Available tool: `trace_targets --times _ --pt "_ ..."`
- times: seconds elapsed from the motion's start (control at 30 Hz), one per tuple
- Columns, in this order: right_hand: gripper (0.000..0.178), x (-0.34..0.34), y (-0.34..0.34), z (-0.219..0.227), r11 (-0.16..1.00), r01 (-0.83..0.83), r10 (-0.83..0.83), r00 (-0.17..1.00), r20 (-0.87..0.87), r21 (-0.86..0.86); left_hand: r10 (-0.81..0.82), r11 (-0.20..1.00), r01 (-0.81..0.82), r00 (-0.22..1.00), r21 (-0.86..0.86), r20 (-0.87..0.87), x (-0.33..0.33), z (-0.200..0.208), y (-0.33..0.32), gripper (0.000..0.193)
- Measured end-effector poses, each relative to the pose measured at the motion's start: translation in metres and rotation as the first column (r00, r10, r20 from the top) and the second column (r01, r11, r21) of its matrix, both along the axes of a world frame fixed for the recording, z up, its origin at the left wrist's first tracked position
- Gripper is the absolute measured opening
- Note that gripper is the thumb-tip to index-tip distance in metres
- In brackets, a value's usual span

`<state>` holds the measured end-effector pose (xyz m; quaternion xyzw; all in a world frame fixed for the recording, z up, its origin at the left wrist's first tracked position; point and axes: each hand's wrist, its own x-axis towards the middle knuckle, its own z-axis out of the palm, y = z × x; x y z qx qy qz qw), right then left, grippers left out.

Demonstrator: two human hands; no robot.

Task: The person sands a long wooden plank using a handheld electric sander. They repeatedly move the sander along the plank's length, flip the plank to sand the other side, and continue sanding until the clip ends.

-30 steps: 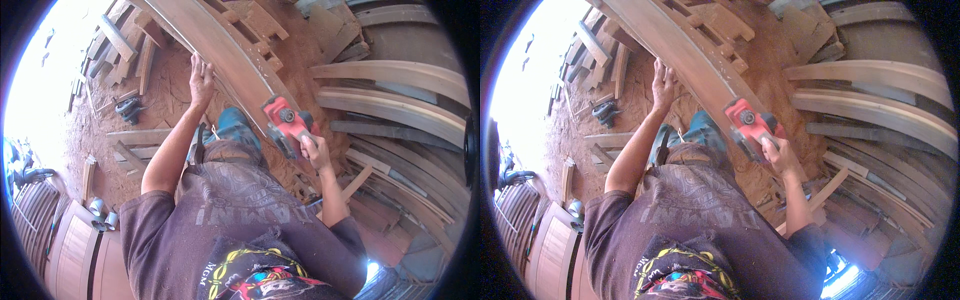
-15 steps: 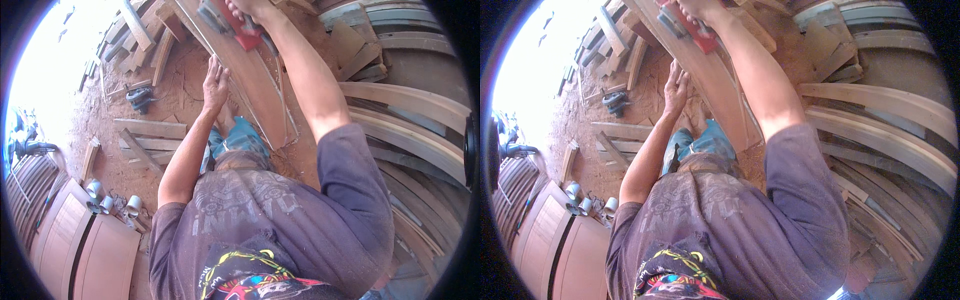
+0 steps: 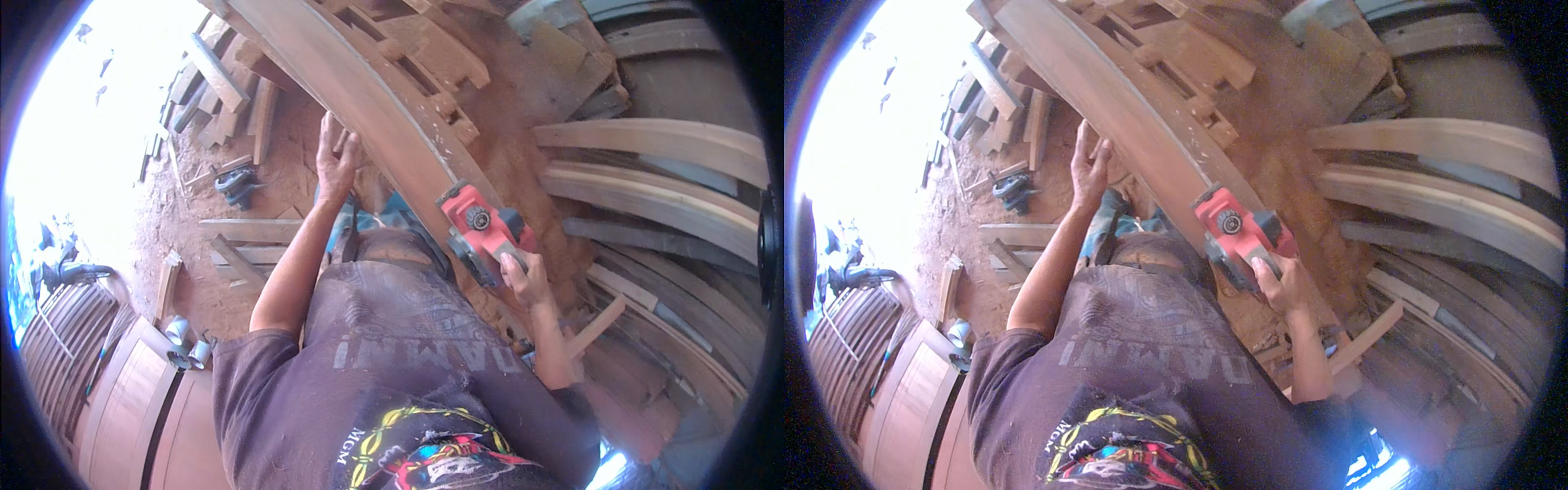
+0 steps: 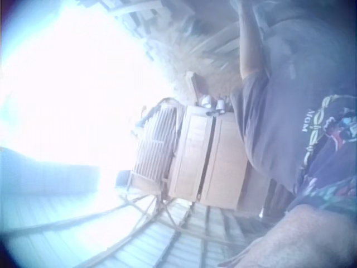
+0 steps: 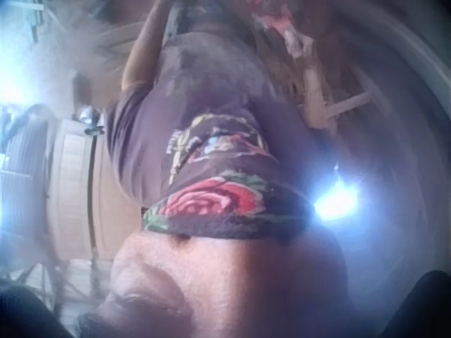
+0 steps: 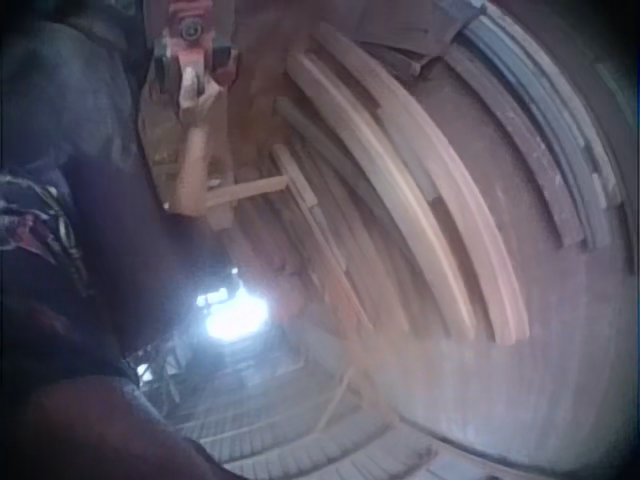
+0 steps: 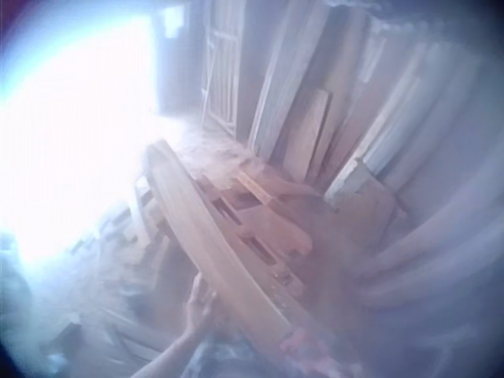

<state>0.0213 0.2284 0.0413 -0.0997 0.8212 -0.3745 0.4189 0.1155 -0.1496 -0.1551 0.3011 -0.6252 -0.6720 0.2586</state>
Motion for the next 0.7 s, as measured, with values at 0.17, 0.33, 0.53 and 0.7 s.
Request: trace_targets --times 0.17,0.33,0.53,0.7 --pt "0.046 -0.031 -0.081 -0.004 0.988 -0.091 0.095 0.995 -0.019 0.125 -0.083 0.992 0.057 0.970 0.116 0.229 0.011 0.004 -0.013 0.086" --pt "0.047 -0.073 -0.202 -0.018 0.992 -0.126 0.125 0.992 -0.025 -0.016 -0.345 0.914 0.276 0.914 0.297 0.213 0.007 0.016 -0.036 0.085" --pt "0.050 -0.129 -0.381 -0.033 0.970 -0.231 0.221 0.969 -0.112 -0.079 -0.411 0.897 0.443 0.829 0.003 0.379 0.016 0.015 -0.035 0.089" --pt "0.049 -0.178 -0.559 -0.043 0.938 -0.308 0.288 0.947 -0.141 -0.156 -0.469 0.836 0.547 0.683 0.033 0.560 0.010 0.019 -0.040 0.091"
